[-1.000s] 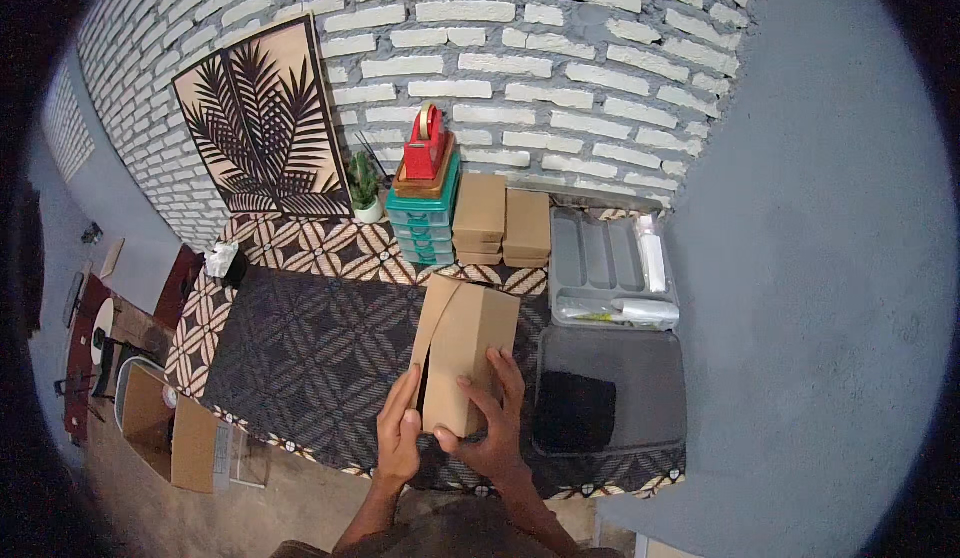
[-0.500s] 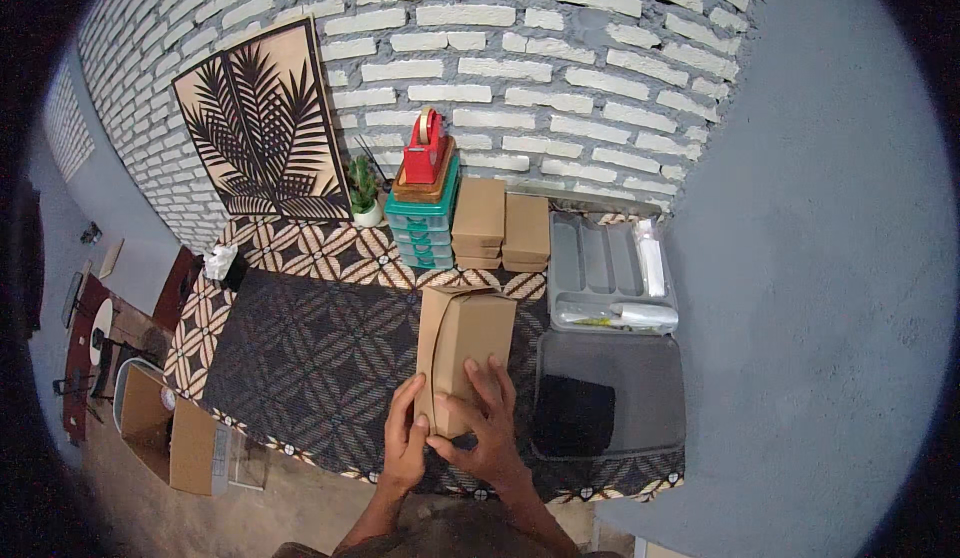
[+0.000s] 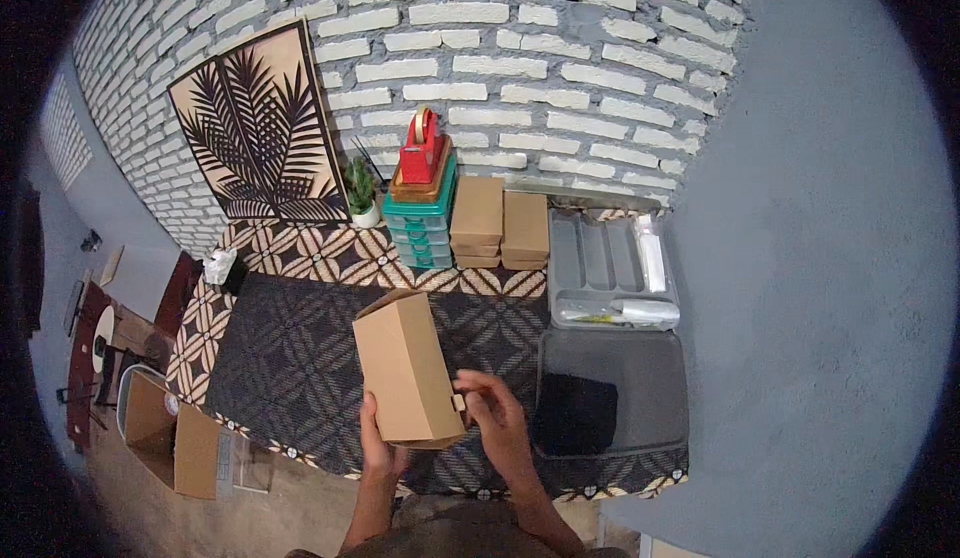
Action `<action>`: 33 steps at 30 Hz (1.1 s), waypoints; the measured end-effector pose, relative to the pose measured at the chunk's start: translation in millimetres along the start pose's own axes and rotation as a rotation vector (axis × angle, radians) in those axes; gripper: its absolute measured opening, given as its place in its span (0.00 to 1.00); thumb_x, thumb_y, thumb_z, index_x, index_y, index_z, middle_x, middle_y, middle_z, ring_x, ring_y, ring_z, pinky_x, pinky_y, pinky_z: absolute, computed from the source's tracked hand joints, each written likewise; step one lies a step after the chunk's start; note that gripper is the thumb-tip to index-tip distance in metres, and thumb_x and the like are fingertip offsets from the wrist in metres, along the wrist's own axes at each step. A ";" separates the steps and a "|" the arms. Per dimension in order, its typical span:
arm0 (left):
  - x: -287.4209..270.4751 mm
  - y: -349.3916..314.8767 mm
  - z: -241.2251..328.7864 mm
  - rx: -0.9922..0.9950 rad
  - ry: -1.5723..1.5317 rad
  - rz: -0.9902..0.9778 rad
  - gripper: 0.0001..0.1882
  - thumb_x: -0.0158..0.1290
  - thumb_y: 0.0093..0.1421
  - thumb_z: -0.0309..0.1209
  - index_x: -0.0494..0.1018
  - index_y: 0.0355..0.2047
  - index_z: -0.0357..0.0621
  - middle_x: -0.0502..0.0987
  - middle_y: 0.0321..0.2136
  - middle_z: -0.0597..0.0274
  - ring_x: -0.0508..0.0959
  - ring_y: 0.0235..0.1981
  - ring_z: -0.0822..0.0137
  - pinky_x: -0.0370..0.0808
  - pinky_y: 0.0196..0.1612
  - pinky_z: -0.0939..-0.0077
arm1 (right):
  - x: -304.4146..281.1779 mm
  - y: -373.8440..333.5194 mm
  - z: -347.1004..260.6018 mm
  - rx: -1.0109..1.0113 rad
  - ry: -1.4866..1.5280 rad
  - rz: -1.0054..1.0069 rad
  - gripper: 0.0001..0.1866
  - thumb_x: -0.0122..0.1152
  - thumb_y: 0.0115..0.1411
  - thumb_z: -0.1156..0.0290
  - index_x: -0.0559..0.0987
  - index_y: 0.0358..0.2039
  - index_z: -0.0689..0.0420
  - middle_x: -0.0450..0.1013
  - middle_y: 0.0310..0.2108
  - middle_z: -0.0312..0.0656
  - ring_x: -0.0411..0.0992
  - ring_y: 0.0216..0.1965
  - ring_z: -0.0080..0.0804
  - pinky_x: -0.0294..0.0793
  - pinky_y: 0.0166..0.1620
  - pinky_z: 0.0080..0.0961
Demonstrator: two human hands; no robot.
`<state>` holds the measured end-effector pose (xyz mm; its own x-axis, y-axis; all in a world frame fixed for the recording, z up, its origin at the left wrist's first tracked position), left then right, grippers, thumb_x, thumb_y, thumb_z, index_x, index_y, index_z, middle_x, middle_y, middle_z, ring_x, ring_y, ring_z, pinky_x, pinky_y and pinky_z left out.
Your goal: Wipe a tray and then fold several cardboard boxes into shape on a prep table.
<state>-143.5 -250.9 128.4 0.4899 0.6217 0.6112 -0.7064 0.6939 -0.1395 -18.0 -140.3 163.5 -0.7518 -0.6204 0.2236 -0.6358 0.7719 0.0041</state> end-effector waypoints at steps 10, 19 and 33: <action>-4.7 0.2 -8.8 0.014 0.017 -0.037 0.31 0.35 0.67 0.53 0.54 0.62 0.45 0.67 0.54 0.54 0.71 0.54 0.60 0.70 0.55 0.61 | -12.7 -2.6 25.8 0.230 0.295 -0.147 0.14 0.52 0.65 0.72 0.73 0.50 0.61 0.73 0.43 0.40 0.72 0.43 0.23 0.74 0.47 0.24; -6.0 2.2 -12.2 0.022 0.007 -0.027 0.31 0.36 0.67 0.52 0.54 0.62 0.45 0.68 0.53 0.55 0.71 0.53 0.61 0.71 0.54 0.62 | -9.1 -2.2 22.0 0.123 0.231 -0.162 0.15 0.54 0.62 0.74 0.73 0.49 0.61 0.72 0.44 0.40 0.70 0.46 0.24 0.71 0.51 0.28; -18.6 8.3 -26.4 -0.200 0.159 -0.239 0.38 0.42 0.65 0.47 0.47 0.67 0.37 0.57 0.63 0.48 0.60 0.63 0.58 0.59 0.63 0.66 | -23.7 32.6 17.1 0.267 0.270 0.135 0.08 0.50 0.67 0.65 0.74 0.39 0.53 0.65 0.24 0.22 0.60 0.24 0.06 0.60 0.27 0.10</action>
Point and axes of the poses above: each hand's wrist, its own y-axis towards the middle knuckle, its own x-axis out of the palm, z = x × y, the point moved 1 cm from there along y, towards the middle knuckle
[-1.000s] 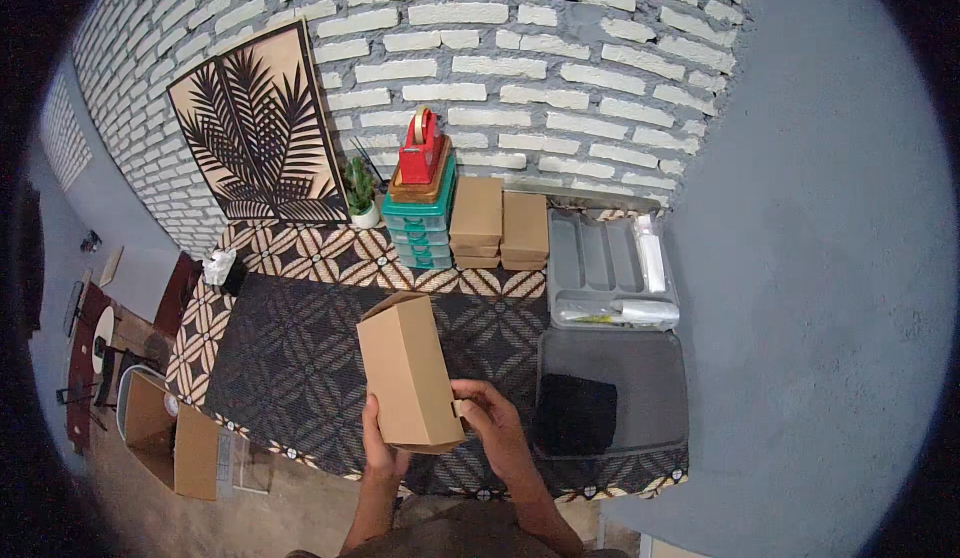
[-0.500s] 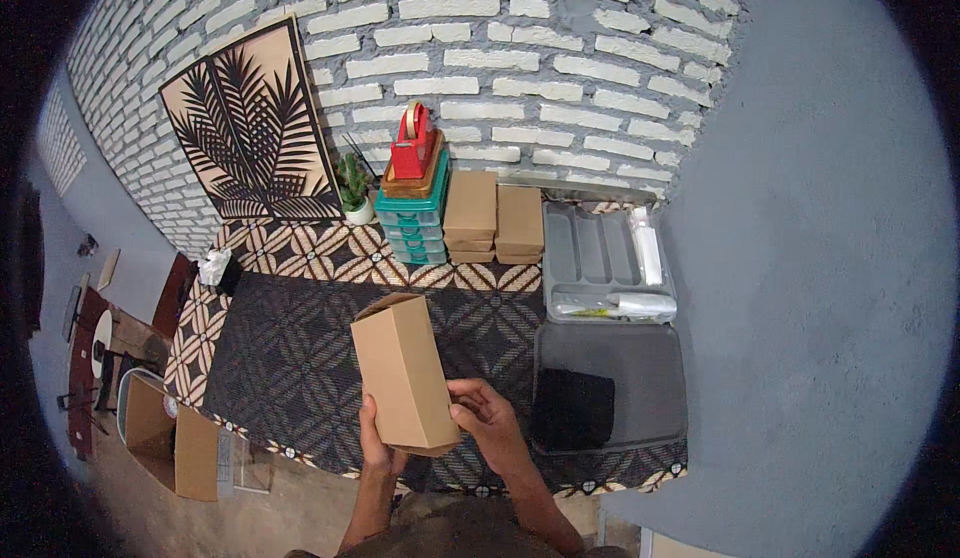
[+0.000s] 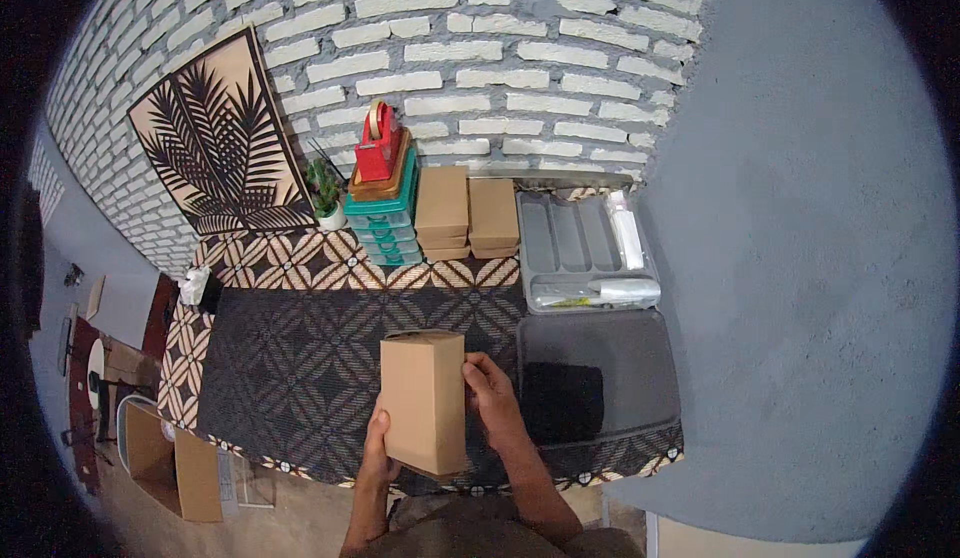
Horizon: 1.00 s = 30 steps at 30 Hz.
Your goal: Wipe a tray and then fold several cardboard boxes into shape on a prep table.
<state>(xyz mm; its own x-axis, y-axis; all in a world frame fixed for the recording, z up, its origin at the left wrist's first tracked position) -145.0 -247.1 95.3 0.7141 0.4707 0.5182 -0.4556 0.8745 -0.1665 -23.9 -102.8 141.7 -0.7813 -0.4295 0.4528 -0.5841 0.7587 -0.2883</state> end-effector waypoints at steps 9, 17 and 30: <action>23.1 23.9 -2.0 0.020 0.286 0.110 0.36 0.47 0.64 0.42 0.49 0.68 0.40 0.58 0.64 0.49 0.60 0.63 0.59 0.58 0.62 0.68 | -44.4 27.6 46.9 -0.171 -0.282 0.144 0.14 0.49 0.67 0.63 0.72 0.49 0.56 0.72 0.40 0.35 0.68 0.44 0.25 0.67 0.49 0.26; 58.4 71.9 -0.8 0.136 0.670 0.124 0.31 0.40 0.69 0.39 0.48 0.68 0.43 0.57 0.64 0.44 0.66 0.59 0.54 0.66 0.57 0.65 | -26.3 31.1 36.4 -0.430 -0.839 0.109 0.30 0.48 0.68 0.56 0.57 0.64 0.56 0.58 0.61 0.50 0.57 0.63 0.44 0.57 0.62 0.35; 85.8 193.9 1.7 0.267 0.322 -0.221 0.31 0.36 0.70 0.46 0.53 0.65 0.36 0.61 0.63 0.52 0.62 0.62 0.60 0.55 0.64 0.65 | -78.6 162.6 -54.1 -0.472 -0.548 0.256 0.41 0.57 0.62 0.59 0.47 0.68 0.56 0.62 0.56 0.53 0.64 0.54 0.42 0.64 0.58 0.38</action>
Point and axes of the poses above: each hand's wrist, its own y-axis towards the middle knuckle, its own x-axis out of the palm, z = x × y, the point moved 1 cm from there along y, towards the middle knuckle
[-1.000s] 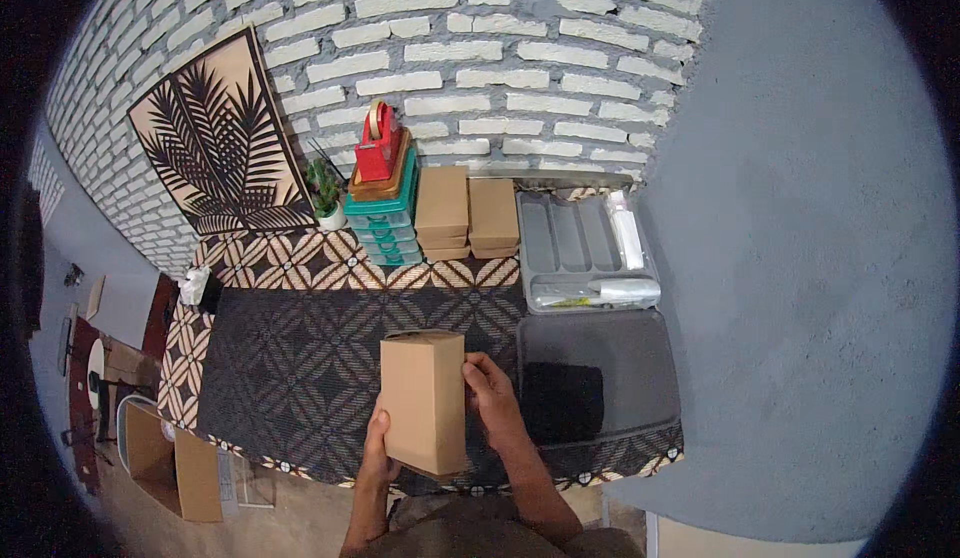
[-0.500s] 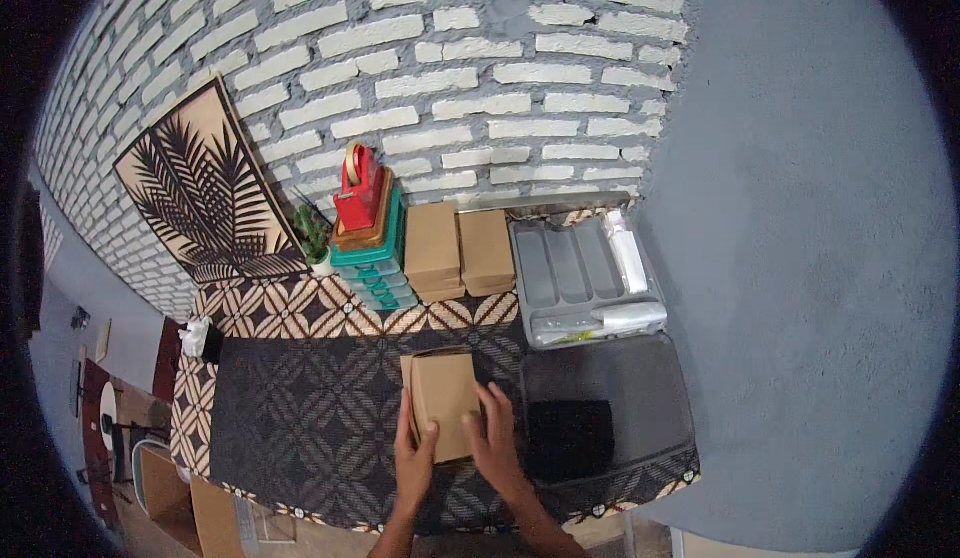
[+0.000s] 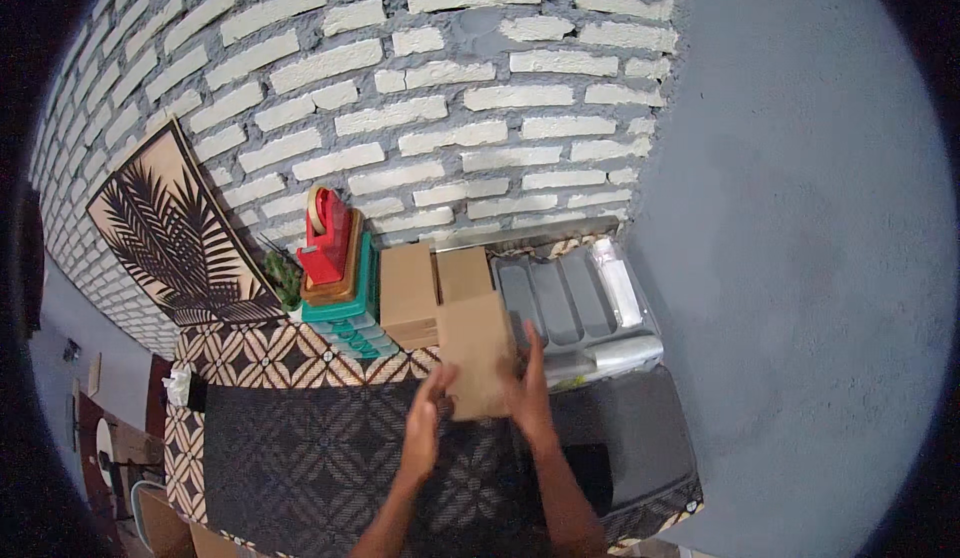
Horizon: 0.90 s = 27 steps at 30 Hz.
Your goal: Wipe a tray and then fold several cardboard boxes into shape on a prep table.
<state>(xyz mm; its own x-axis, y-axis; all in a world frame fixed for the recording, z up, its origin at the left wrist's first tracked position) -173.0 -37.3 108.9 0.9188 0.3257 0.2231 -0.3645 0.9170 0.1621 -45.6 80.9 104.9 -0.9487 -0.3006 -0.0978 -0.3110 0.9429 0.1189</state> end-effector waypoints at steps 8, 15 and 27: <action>-150.9 80.0 -57.8 0.244 0.109 0.980 0.23 0.37 0.70 0.43 0.65 0.53 0.37 0.69 0.50 0.54 0.67 0.54 0.61 0.63 0.57 0.63 | 6.8 161.5 66.2 0.122 0.021 -0.041 0.29 0.48 0.63 0.64 0.61 0.65 0.54 0.65 0.57 0.49 0.68 0.53 0.38 0.66 0.54 0.32; -320.4 142.5 -132.5 -0.149 -0.217 0.604 0.28 0.40 0.67 0.49 0.61 0.59 0.43 0.66 0.57 0.58 0.67 0.56 0.60 0.62 0.59 0.62 | 39.4 184.9 76.2 0.301 -0.053 -0.104 0.29 0.48 0.64 0.62 0.61 0.65 0.56 0.65 0.58 0.47 0.62 0.59 0.36 0.58 0.60 0.27; -323.9 149.3 -162.2 -0.601 -0.097 0.712 0.16 0.37 0.68 0.42 0.68 0.42 0.46 0.70 0.31 0.61 0.69 0.28 0.63 0.71 0.30 0.68 | 43.8 193.6 103.1 0.376 0.230 -0.149 0.32 0.47 0.64 0.57 0.60 0.64 0.60 0.62 0.61 0.47 0.60 0.62 0.36 0.55 0.62 0.28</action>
Point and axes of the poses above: each hand's wrist, its own y-axis towards the middle knuckle, its own x-axis out of the palm, z = x × y, the point moved 1 cm from there along y, towards the middle knuckle
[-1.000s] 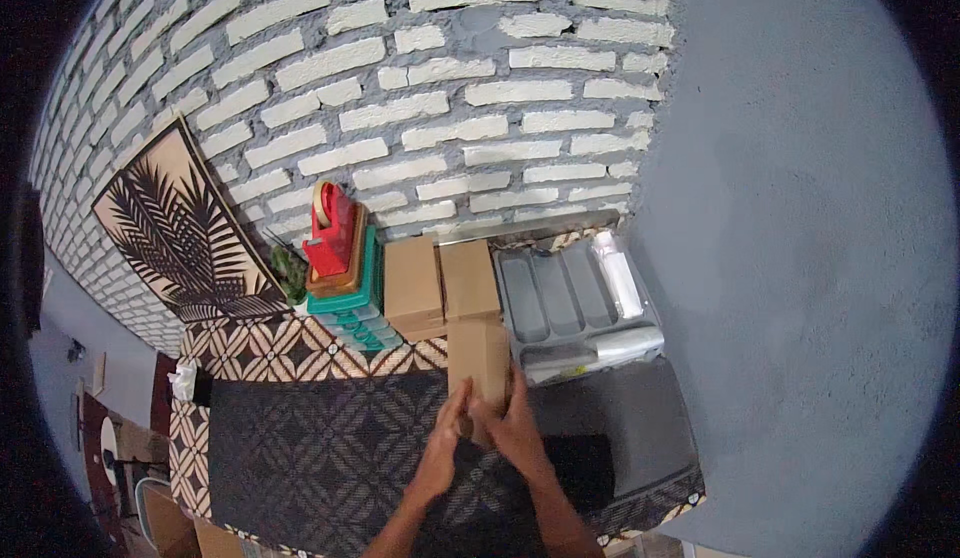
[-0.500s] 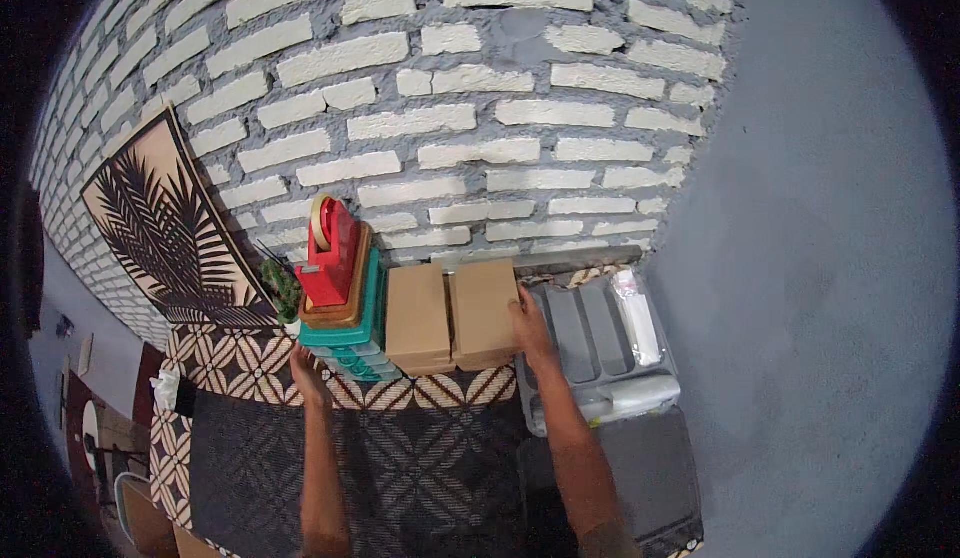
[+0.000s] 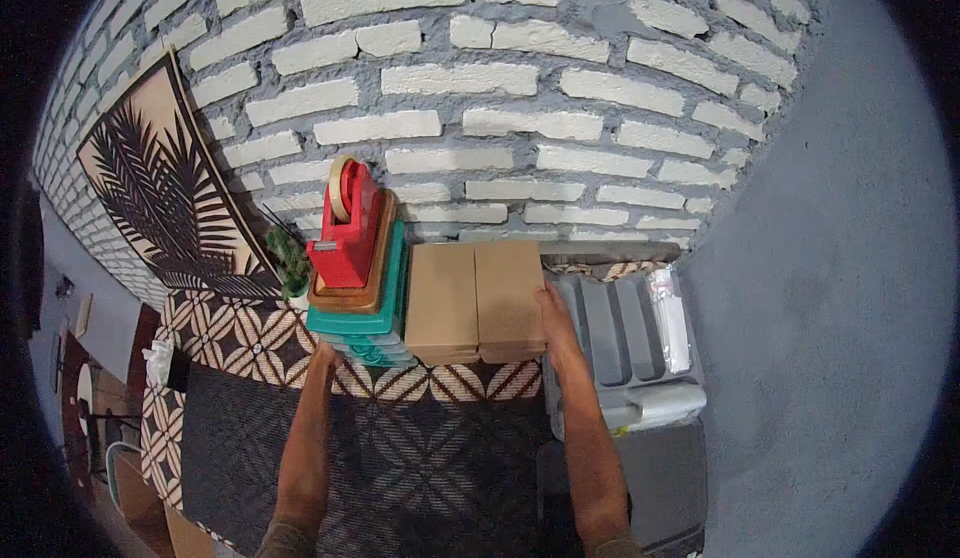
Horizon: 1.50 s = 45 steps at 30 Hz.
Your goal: Wipe a tray and then fold several cardboard boxes into shape on a prep table.
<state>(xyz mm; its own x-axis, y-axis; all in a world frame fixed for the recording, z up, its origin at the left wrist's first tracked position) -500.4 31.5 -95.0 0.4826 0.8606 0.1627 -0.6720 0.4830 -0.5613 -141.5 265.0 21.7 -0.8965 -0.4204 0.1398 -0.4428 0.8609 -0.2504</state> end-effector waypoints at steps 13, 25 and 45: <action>2.3 23.7 -25.2 0.059 -0.020 -0.106 0.18 0.41 0.66 0.44 0.67 0.44 0.43 0.71 0.31 0.60 0.71 0.28 0.65 0.71 0.27 0.65 | -15.4 4.1 3.5 0.015 -0.020 0.085 0.28 0.48 0.66 0.54 0.67 0.59 0.60 0.67 0.55 0.45 0.66 0.56 0.35 0.62 0.57 0.29; -23.4 17.1 -31.1 0.265 -0.049 -0.103 0.20 0.37 0.68 0.45 0.66 0.45 0.41 0.72 0.30 0.61 0.72 0.29 0.63 0.71 0.32 0.65 | -1.0 -12.0 -18.3 -0.101 -0.050 0.004 0.32 0.51 0.64 0.61 0.59 0.66 0.58 0.62 0.62 0.46 0.61 0.61 0.33 0.58 0.61 0.25; 15.4 0.1 2.7 0.513 -0.420 -0.078 0.19 0.40 0.67 0.44 0.68 0.46 0.43 0.74 0.43 0.62 0.74 0.43 0.64 0.70 0.47 0.69 | 5.6 -17.0 1.2 -0.146 -0.148 -0.076 0.35 0.46 0.67 0.50 0.53 0.68 0.56 0.56 0.65 0.48 0.55 0.65 0.40 0.53 0.64 0.32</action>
<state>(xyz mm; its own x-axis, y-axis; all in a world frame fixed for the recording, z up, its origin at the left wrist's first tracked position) -494.5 45.3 -90.4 0.3510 0.7598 0.5473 -0.8761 0.4728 -0.0945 -139.0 247.7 25.6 -0.8576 -0.5142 0.0080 -0.5123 0.8529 -0.1011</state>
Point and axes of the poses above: each hand's wrist, its own y-axis towards the middle knuckle, its own x-axis out of the palm, z = x × y, the point moved 1 cm from there along y, towards the middle knuckle
